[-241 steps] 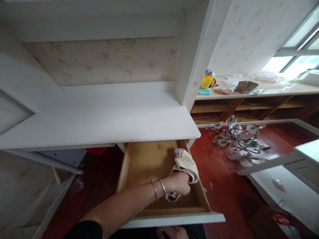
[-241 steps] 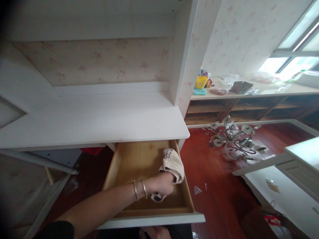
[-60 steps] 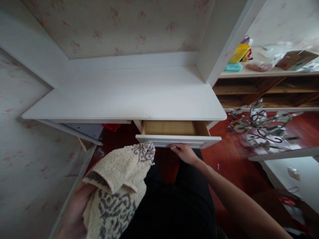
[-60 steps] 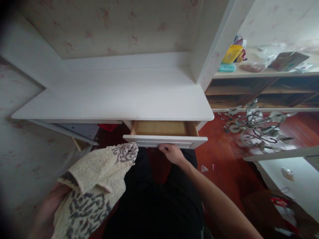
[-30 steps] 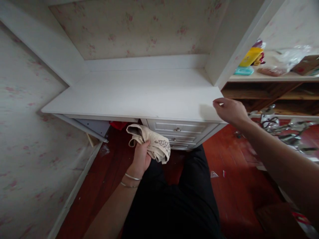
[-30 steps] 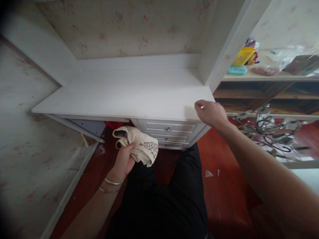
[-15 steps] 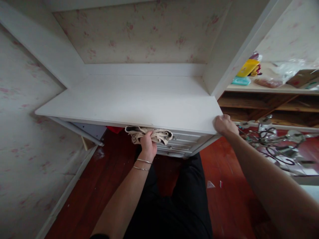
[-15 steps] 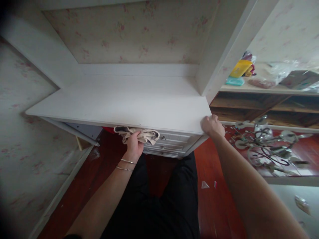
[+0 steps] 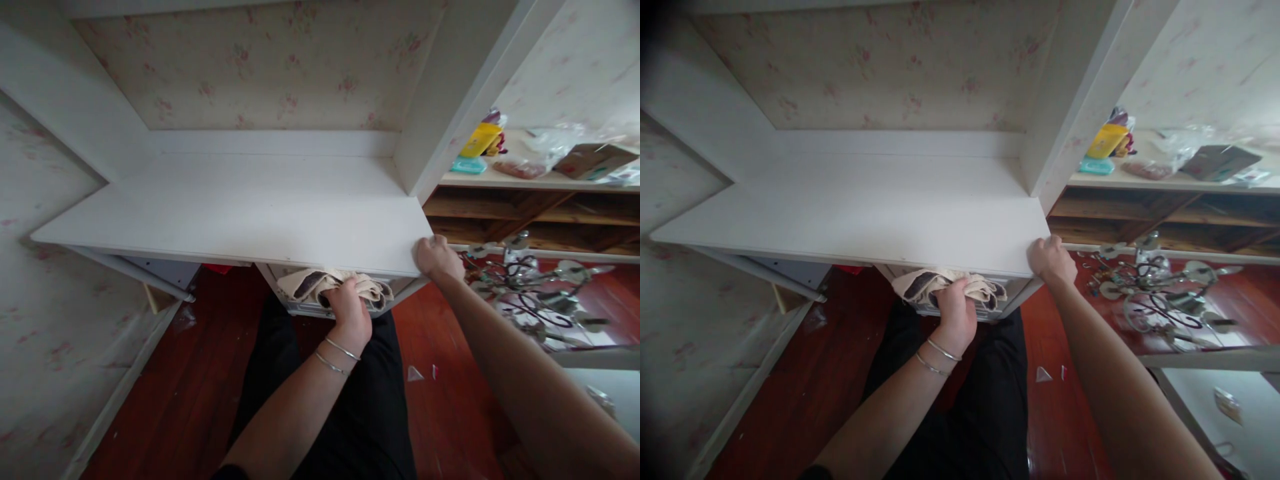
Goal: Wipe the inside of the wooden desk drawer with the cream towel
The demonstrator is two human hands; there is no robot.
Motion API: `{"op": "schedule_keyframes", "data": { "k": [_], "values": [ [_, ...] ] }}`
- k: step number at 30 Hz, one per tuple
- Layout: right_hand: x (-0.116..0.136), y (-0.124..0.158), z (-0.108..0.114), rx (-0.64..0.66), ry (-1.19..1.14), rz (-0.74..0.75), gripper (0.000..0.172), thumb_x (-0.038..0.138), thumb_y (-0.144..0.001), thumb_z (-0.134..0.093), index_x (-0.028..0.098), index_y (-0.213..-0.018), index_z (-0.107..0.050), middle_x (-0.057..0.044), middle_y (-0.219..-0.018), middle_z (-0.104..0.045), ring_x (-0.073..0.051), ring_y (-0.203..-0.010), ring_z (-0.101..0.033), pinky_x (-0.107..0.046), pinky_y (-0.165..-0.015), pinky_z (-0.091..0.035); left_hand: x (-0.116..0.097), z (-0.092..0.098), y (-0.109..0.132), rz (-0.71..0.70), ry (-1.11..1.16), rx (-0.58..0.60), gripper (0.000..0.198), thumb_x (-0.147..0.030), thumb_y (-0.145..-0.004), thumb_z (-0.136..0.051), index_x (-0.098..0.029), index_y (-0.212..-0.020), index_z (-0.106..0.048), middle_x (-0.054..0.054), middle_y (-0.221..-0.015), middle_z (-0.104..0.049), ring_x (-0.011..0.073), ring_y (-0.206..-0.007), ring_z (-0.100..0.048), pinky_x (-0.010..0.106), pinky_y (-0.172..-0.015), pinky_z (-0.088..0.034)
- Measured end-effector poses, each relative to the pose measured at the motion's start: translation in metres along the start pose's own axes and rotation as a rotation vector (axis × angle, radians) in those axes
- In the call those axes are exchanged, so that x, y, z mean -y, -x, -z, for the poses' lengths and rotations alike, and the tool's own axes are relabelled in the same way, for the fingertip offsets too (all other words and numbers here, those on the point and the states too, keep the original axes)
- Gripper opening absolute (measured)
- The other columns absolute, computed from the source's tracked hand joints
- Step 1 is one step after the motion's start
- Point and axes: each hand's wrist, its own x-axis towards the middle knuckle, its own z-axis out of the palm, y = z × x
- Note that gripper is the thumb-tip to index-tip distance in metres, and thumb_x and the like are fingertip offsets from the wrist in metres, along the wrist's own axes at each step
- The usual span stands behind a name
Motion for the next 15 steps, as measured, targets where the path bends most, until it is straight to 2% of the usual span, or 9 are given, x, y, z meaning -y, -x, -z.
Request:
{"op": "schedule_keyframes", "data": {
  "k": [4,8,11,15],
  "values": [
    [0.004,0.001,0.002,-0.005,0.005,-0.046,0.059,0.049,-0.096,-0.03,0.015,-0.141,-0.047,-0.026,-0.13,-0.06,-0.039,-0.12,-0.059,-0.057,-0.098,-0.046,0.011,-0.007,0.021,0.1,0.038,0.107,0.04,0.006,-0.065,-0.061,-0.017,-0.097,-0.06,0.009,-0.109,-0.071,0.0246,-0.104,-0.069,0.038,-0.091,-0.056],
    [0.006,0.002,0.004,0.005,0.001,-0.064,0.059,0.05,-0.096,-0.031,0.017,-0.142,-0.047,-0.024,-0.131,-0.06,-0.04,-0.121,-0.058,-0.056,-0.099,-0.046,0.026,-0.017,0.037,0.261,0.073,0.183,0.034,0.001,-0.061,-0.06,-0.017,-0.089,-0.06,0.007,-0.092,-0.072,0.0258,-0.092,-0.071,0.039,-0.087,-0.057],
    [0.005,0.003,0.005,0.004,-0.008,-0.064,0.059,0.05,-0.096,-0.03,0.017,-0.142,-0.047,-0.024,-0.13,-0.061,-0.04,-0.121,-0.058,-0.056,-0.1,-0.045,0.043,-0.021,0.039,0.384,0.067,0.192,0.029,0.0,-0.058,-0.058,-0.017,-0.081,-0.056,0.005,-0.077,-0.069,0.0256,-0.08,-0.072,0.038,-0.081,-0.057],
    [0.003,0.003,0.004,-0.009,-0.015,-0.053,0.06,0.049,-0.096,-0.03,0.017,-0.144,-0.046,-0.024,-0.13,-0.061,-0.042,-0.121,-0.058,-0.057,-0.1,-0.045,0.063,-0.017,0.031,0.385,0.05,0.2,0.029,0.001,-0.056,-0.06,-0.019,-0.075,-0.051,0.004,-0.074,-0.067,0.0245,-0.075,-0.071,0.037,-0.08,-0.056]
  ]
}}
